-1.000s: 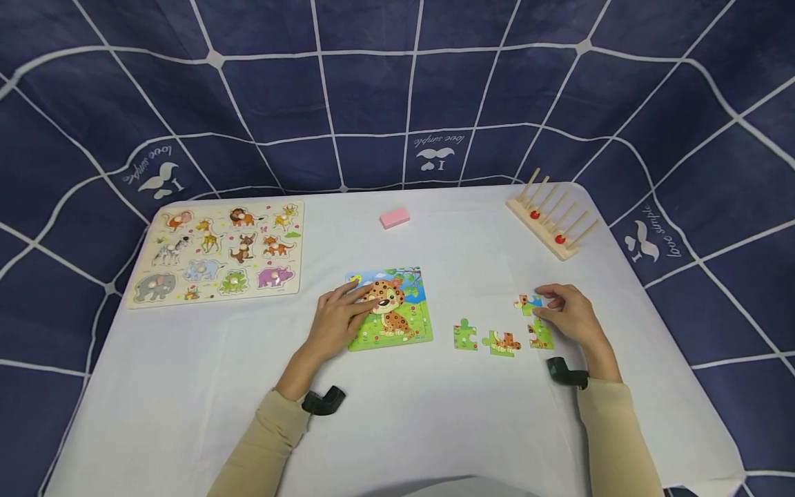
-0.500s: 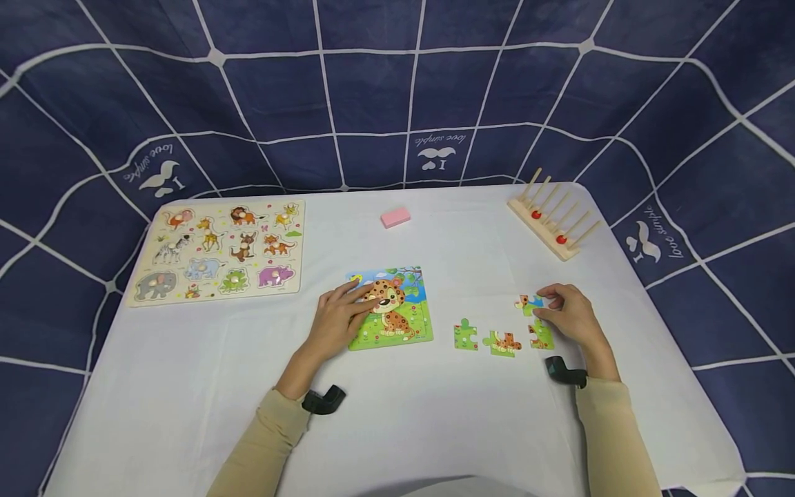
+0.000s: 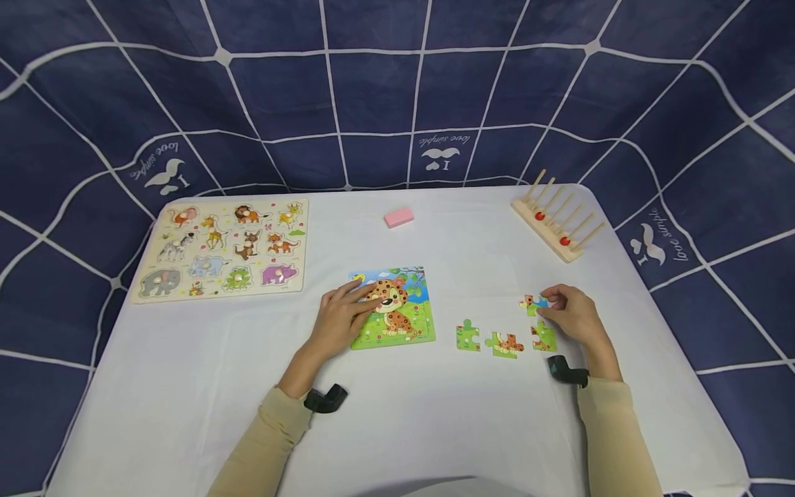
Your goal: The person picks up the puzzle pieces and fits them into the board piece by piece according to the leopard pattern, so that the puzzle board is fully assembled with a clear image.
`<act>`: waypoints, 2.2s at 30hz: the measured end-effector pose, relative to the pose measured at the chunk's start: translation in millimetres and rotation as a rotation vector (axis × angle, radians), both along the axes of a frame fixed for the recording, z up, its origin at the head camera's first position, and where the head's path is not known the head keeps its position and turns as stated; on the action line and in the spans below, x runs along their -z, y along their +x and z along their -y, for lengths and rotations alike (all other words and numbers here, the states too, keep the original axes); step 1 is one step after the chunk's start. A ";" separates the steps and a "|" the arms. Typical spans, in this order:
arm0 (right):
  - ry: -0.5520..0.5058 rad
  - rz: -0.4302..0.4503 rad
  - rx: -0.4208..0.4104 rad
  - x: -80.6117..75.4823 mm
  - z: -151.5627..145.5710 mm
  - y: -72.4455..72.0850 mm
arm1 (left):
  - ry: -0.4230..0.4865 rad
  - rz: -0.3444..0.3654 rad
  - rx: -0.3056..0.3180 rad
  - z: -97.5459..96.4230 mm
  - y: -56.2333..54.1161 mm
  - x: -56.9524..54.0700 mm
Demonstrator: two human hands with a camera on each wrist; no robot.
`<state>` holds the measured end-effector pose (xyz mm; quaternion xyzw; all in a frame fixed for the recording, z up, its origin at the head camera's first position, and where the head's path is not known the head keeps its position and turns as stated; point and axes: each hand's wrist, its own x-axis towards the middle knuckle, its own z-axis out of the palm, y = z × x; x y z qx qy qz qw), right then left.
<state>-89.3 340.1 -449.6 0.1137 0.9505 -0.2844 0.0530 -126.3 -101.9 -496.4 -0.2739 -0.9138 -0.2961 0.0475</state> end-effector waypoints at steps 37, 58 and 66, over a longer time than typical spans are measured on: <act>-0.402 -0.121 0.028 -21.1 22.9 -16.7 | 0.009 -0.006 -0.003 2.0 0.2 0.8; -0.565 0.003 -0.203 -16.0 162.5 -59.7 | -0.002 0.008 0.001 -0.2 0.5 -0.6; -0.516 0.047 -0.245 -6.9 186.7 -62.2 | 0.001 0.006 0.003 0.2 0.7 -1.9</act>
